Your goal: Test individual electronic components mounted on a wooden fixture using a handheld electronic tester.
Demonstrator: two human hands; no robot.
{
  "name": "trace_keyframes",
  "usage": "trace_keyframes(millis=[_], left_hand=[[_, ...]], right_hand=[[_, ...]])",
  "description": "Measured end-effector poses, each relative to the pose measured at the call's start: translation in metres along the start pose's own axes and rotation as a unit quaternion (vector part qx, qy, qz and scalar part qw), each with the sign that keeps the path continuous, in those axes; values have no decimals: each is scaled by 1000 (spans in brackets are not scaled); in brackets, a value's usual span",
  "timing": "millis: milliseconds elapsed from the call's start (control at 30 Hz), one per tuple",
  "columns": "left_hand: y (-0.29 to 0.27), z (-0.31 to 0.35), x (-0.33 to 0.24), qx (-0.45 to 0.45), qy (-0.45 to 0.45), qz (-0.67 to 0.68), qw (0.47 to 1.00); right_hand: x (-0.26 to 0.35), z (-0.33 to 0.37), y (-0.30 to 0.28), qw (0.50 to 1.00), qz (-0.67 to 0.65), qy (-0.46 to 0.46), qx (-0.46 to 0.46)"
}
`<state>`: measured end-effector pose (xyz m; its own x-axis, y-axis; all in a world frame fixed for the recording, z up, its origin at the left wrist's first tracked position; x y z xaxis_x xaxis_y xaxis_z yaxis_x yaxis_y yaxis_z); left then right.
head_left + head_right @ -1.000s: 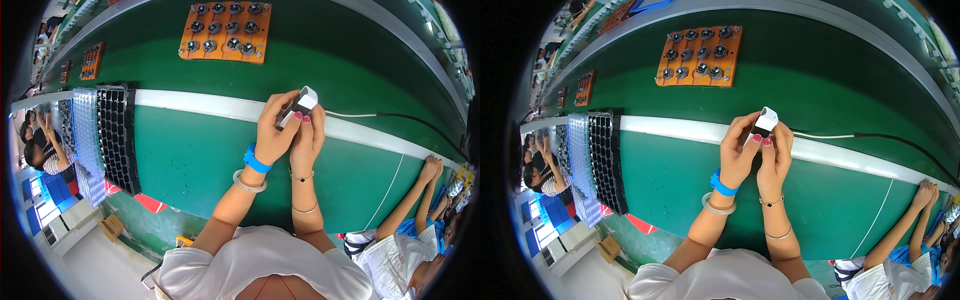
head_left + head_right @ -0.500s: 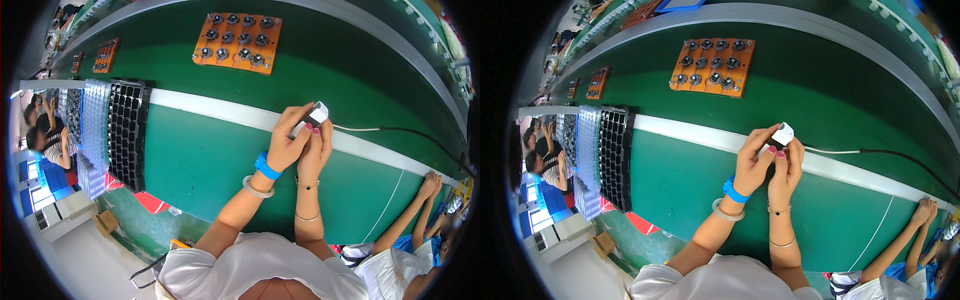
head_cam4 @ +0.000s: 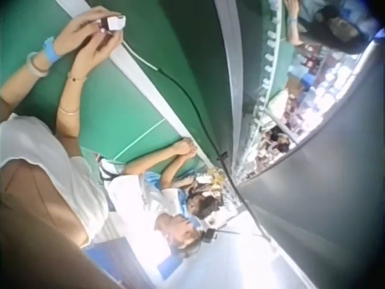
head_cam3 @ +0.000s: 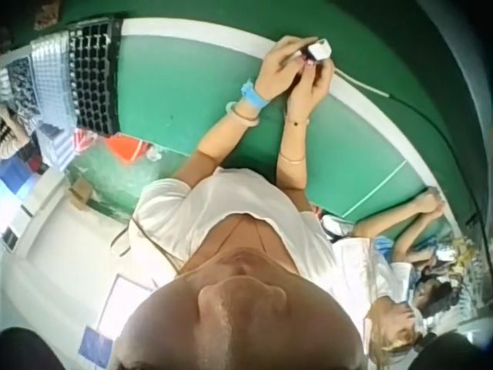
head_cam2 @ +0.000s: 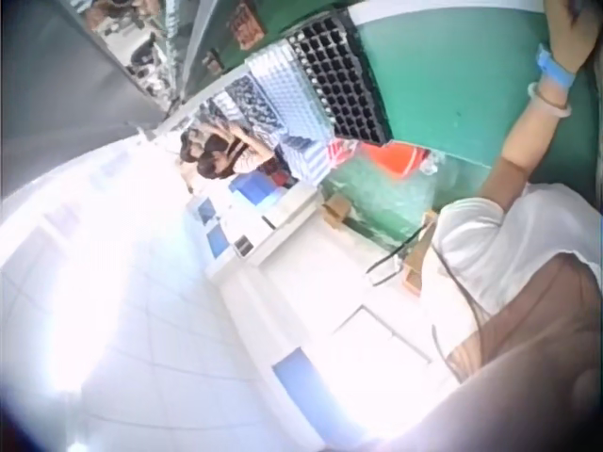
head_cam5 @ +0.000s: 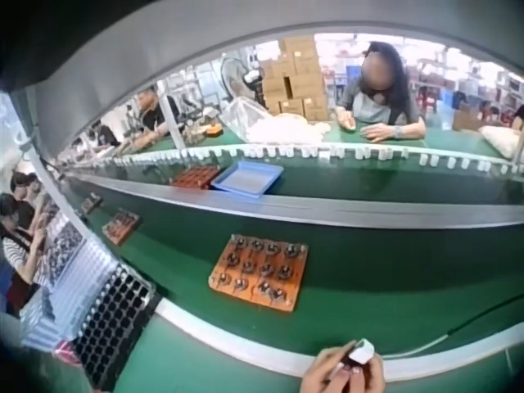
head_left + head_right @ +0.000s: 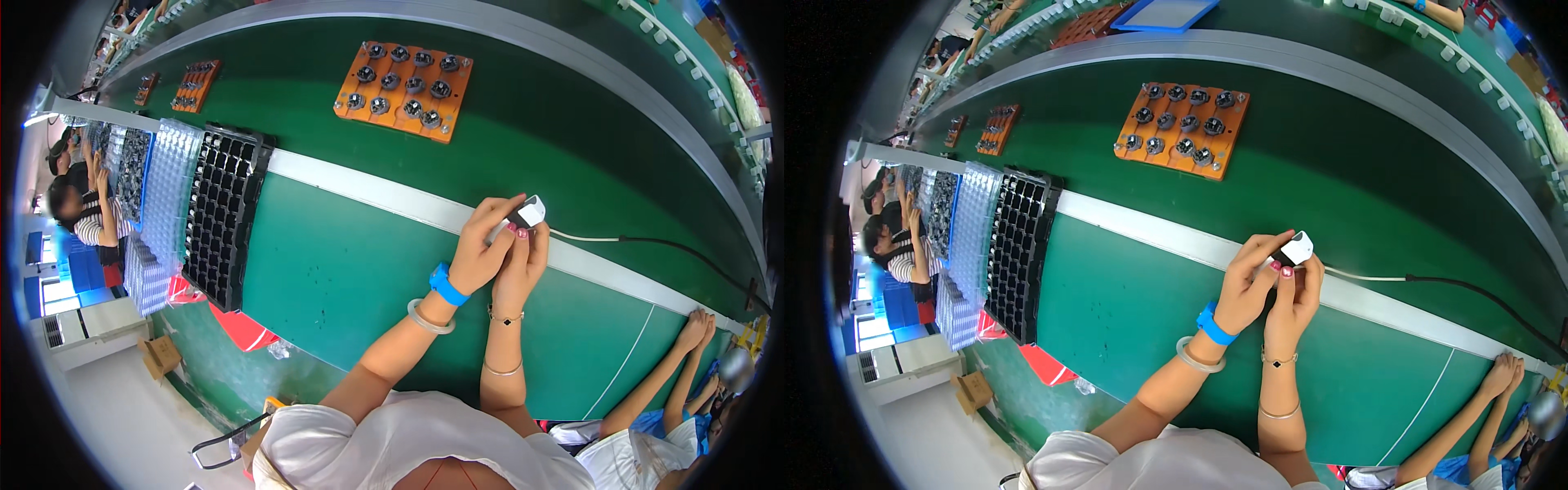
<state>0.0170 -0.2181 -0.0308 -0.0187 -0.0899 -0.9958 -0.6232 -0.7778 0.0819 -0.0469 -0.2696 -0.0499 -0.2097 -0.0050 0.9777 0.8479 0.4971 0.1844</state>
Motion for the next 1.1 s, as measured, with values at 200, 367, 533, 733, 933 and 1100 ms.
trace_keyframes(millis=[200, 367, 533, 733, 933, 1100], left_hand=[[0, -1, 0, 0, 5, 5, 1000], [0, 0, 0, -3, -5, 7, 1000], [1, 0, -1, -4, -3, 5, 1000], [2, 0, -3, -5, -1, -4, 1000], [3, 1, -4, -13, -3, -6, 1000], [3, 1, -3, -25, 2, -26, 999]], right_hand=[[-2, 1, -2, 1000, -3, 24, 14], [-1, 0, 1, 1000, 4, -6, -1], [-1, 0, 1, 1000, 5, -9, -7], [0, 0, -1, 1000, 8, -4, 0], [1, 1, 1, 1000, 6, 1, -7], [-2, 1, -2, 1000, -11, 18, -5]])
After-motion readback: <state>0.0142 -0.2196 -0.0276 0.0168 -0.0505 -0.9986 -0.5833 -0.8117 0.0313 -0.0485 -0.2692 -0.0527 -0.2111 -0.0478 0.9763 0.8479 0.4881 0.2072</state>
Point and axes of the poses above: each hand's wrist, its own z-axis away from the middle knuckle, its own y-axis out of the palm, x = y × z, the point moved 1 cm from there along -z, towards the middle knuckle, and after that the axes turned 6 degrees about -y, right-handed, at the moved point
